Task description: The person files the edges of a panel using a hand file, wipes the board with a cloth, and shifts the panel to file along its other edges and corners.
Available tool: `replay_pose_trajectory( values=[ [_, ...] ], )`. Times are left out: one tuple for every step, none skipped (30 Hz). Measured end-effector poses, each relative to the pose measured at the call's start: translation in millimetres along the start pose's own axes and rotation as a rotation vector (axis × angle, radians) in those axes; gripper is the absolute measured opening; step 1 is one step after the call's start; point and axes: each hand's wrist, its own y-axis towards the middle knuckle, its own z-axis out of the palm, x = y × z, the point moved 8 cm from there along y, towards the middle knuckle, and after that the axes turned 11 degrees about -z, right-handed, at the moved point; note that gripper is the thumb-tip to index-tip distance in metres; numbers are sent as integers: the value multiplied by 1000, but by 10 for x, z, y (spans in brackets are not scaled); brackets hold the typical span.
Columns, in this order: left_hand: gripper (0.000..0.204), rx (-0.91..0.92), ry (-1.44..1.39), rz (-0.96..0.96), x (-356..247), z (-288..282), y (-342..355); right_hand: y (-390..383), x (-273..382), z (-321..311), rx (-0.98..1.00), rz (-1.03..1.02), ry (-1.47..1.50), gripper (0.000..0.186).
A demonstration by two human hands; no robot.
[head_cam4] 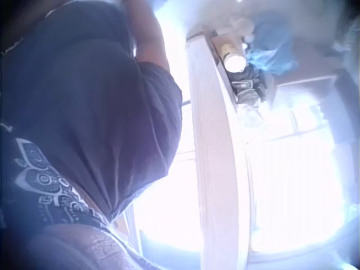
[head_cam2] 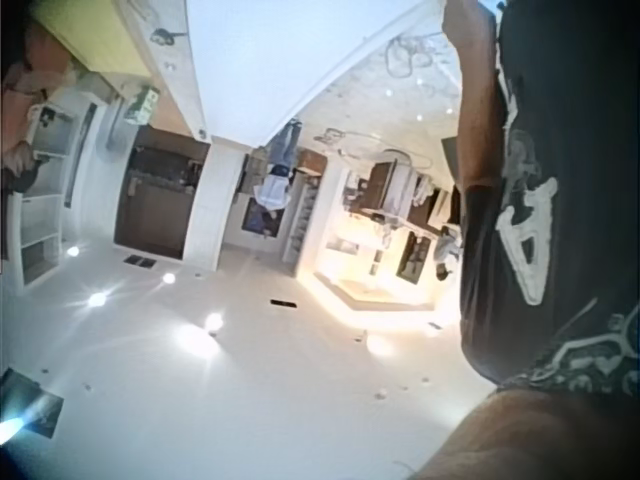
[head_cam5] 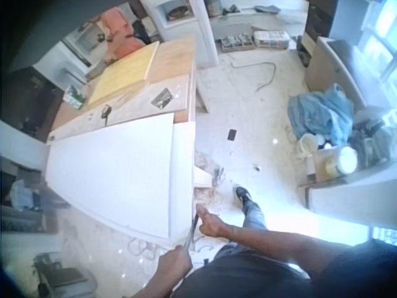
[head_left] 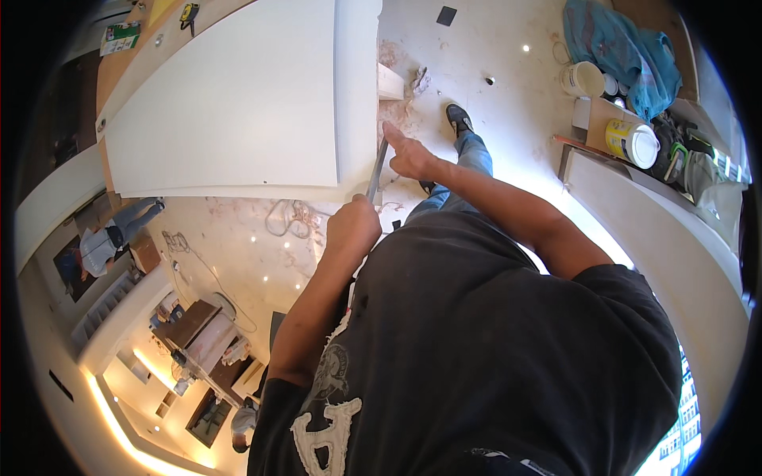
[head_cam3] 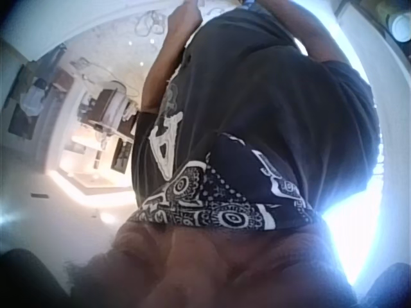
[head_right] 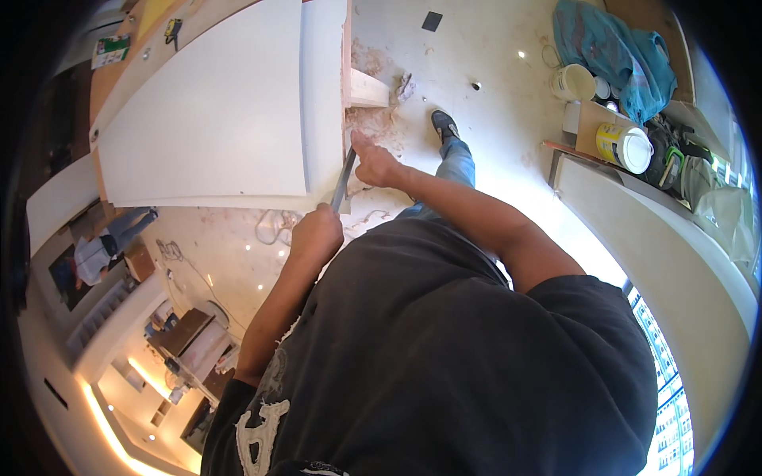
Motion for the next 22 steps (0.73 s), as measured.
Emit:
replay_pose_trajectory(
  values=[
    [23, -9, 14, 25, -4, 41, 13, -19, 22, 29, 7, 47, 40, 80],
    [22, -14, 35, 62, -40, 81, 29, -42, -105, 81, -2, 53, 42, 80],
    [22, -20, 42, 68, -81, 81, 68, -12, -325, 121, -42, 39, -18, 83],
    [22, -25, 44, 96, -143, 91, 142, 48, -439, 108, -77, 20, -81, 86],
    [22, -21, 34, 106, -125, 140, 173, 45, -255, 54, -60, 11, -81, 86],
    [22, -22, 24, 91, -52, 176, 197, -3, -155, 13, -12, 106, -7, 85],
    [22, -50, 6, 94, -39, 145, 177, -126, -82, -18, 20, 216, 65, 84],
    [22, -82, -5, 108, -89, 48, 149, -238, -255, 41, 7, 223, 63, 84],
    [22, -81, -1, 122, -133, -8, 102, -344, -341, 113, 27, 50, -146, 77],
    [22, -79, 9, 109, -112, -52, 43, -390, -282, 187, 49, -40, -247, 74],
    [22, -77, 14, 94, -66, -64, -12, -444, -115, 221, 64, -132, -353, 72],
    [22, -77, 10, 92, -22, -57, -46, -605, -298, 481, 137, 328, 430, 64],
    [22, -70, -4, 90, 11, -49, -95, -842, -137, 816, 194, 781, 1214, 60],
    [22, -65, -17, 91, 14, -47, -103, -802, -70, 851, 192, 779, 1209, 60],
    [22, -69, -21, 94, 21, -6, -84, -745, 19, 894, 140, 799, 1340, 57],
    [26, -61, -32, 92, 44, 46, -83, -717, 53, 959, 89, 819, 1474, 57],
    [31, -53, -43, 90, 70, 96, -78, -646, 108, 993, 111, 700, 1557, 58],
    [31, -55, -45, 88, 100, 137, -71, -651, 99, 1045, 114, 700, 1555, 58],
    [26, -61, -38, 92, 94, 142, -91, -629, 108, 1044, 41, 653, 1567, 56],
    [23, -67, -30, 96, 87, 146, -110, -604, 131, 1021, -31, 605, 1577, 55],
    [24, -46, -28, 78, 92, 167, -112, -541, 160, 1020, -42, 495, 1613, 55],
    [25, -24, -22, 61, 89, 170, -119, -473, 169, 1038, -56, 382, 1649, 55]
  ],
)
